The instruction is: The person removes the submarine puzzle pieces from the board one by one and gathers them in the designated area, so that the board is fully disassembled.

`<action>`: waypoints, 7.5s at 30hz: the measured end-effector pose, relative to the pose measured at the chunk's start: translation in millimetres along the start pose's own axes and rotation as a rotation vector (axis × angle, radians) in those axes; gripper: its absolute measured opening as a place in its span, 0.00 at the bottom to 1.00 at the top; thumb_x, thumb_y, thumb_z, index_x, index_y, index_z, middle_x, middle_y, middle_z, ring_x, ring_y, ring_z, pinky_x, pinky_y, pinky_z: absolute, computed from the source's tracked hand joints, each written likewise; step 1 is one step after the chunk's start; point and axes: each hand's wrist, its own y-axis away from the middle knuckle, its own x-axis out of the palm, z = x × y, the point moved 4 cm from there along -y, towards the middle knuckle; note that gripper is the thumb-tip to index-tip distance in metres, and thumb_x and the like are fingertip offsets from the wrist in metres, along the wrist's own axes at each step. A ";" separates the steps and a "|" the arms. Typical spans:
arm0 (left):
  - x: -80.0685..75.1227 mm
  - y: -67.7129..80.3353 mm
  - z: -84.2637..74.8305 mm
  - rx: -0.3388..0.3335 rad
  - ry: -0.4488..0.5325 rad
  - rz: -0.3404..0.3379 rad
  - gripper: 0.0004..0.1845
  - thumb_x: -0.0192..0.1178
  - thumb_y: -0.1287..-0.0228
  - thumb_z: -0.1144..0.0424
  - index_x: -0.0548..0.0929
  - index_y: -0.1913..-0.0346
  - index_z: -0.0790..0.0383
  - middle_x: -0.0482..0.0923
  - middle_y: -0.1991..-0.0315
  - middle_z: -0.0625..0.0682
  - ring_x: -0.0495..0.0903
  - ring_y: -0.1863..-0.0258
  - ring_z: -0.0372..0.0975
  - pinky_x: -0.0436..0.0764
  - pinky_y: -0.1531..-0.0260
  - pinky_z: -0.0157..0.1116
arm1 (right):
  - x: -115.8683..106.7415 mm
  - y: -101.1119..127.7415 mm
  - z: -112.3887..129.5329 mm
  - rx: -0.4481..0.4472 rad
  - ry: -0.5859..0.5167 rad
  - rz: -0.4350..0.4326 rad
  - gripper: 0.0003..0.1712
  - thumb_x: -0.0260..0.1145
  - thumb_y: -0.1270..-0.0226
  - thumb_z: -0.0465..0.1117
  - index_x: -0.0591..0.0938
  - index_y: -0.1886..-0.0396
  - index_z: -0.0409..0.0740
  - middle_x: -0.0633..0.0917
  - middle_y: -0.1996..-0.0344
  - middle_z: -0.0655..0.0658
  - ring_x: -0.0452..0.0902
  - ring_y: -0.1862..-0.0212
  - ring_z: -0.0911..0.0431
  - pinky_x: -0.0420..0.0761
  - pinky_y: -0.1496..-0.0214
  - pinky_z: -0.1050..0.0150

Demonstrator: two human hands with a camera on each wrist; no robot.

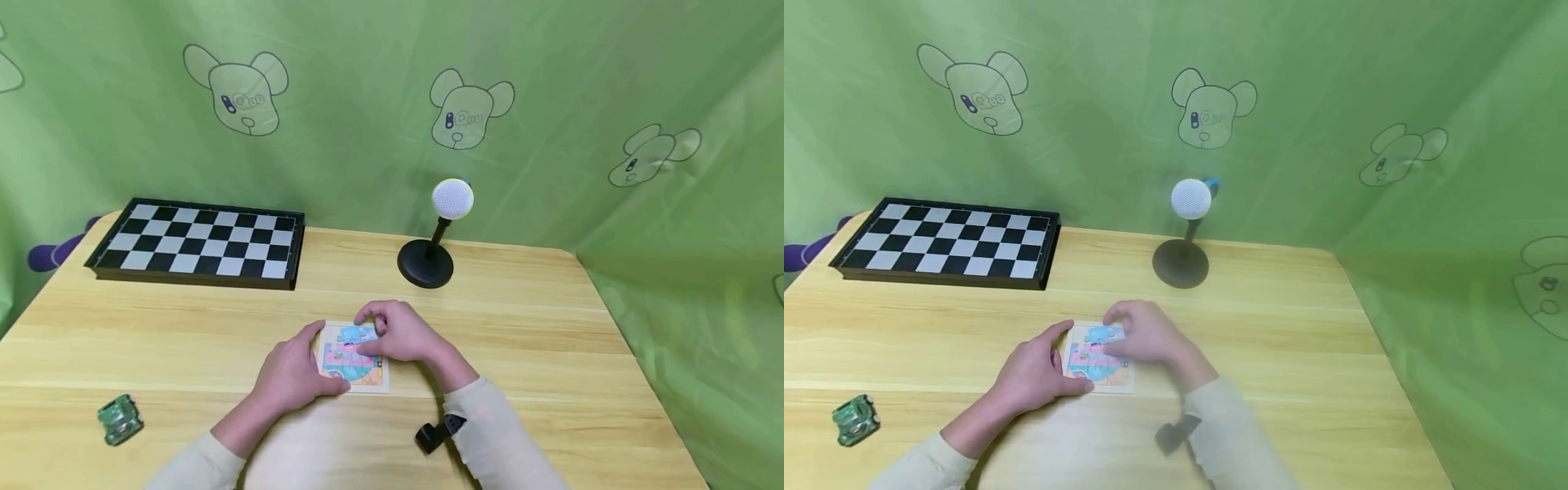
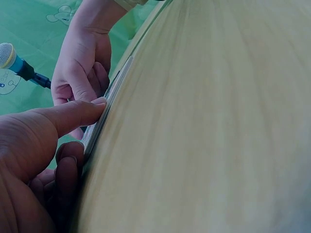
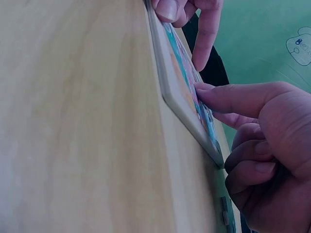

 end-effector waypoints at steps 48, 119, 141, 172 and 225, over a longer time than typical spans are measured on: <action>0.1 1.3 1.1 -0.003 0.032 0.008 0.61 0.85 0.70 0.47 0.68 0.28 0.63 0.71 0.78 0.49 0.70 0.76 0.42 0.76 0.67 0.43 | -59.7 67.7 -63.9 0.111 -0.160 -0.184 0.19 0.82 0.51 0.34 0.83 0.59 0.45 0.58 0.84 0.53 0.55 0.78 0.59 0.68 0.59 0.60; 1.5 -1.0 2.8 -0.019 0.017 0.003 0.60 0.85 0.70 0.46 0.69 0.28 0.61 0.81 0.62 0.53 0.75 0.68 0.43 0.77 0.58 0.46 | -1.0 12.7 -17.6 -0.010 -0.095 0.106 0.16 0.80 0.47 0.38 0.86 0.58 0.49 0.59 0.87 0.54 0.53 0.81 0.61 0.74 0.57 0.65; -1.1 -1.4 1.7 -0.007 -0.003 0.000 0.60 0.85 0.70 0.45 0.69 0.29 0.63 0.80 0.63 0.53 0.75 0.68 0.43 0.78 0.60 0.47 | -11.8 10.8 -11.2 -0.036 -0.083 0.029 0.21 0.83 0.50 0.39 0.86 0.55 0.46 0.59 0.85 0.54 0.55 0.79 0.60 0.68 0.62 0.64; 0.0 0.4 0.8 -0.005 0.020 0.015 0.60 0.84 0.69 0.47 0.68 0.28 0.63 0.71 0.80 0.49 0.70 0.76 0.42 0.76 0.67 0.43 | -35.8 37.9 -29.2 0.042 -0.123 -0.112 0.22 0.82 0.51 0.38 0.82 0.57 0.45 0.62 0.83 0.53 0.58 0.78 0.60 0.67 0.66 0.64; 0.0 1.3 1.1 -0.009 0.038 0.017 0.60 0.85 0.68 0.47 0.68 0.28 0.62 0.70 0.80 0.50 0.69 0.77 0.42 0.75 0.68 0.42 | -83.0 102.2 -115.2 0.225 -0.111 -0.168 0.23 0.81 0.49 0.33 0.81 0.54 0.34 0.59 0.82 0.49 0.55 0.78 0.59 0.68 0.57 0.63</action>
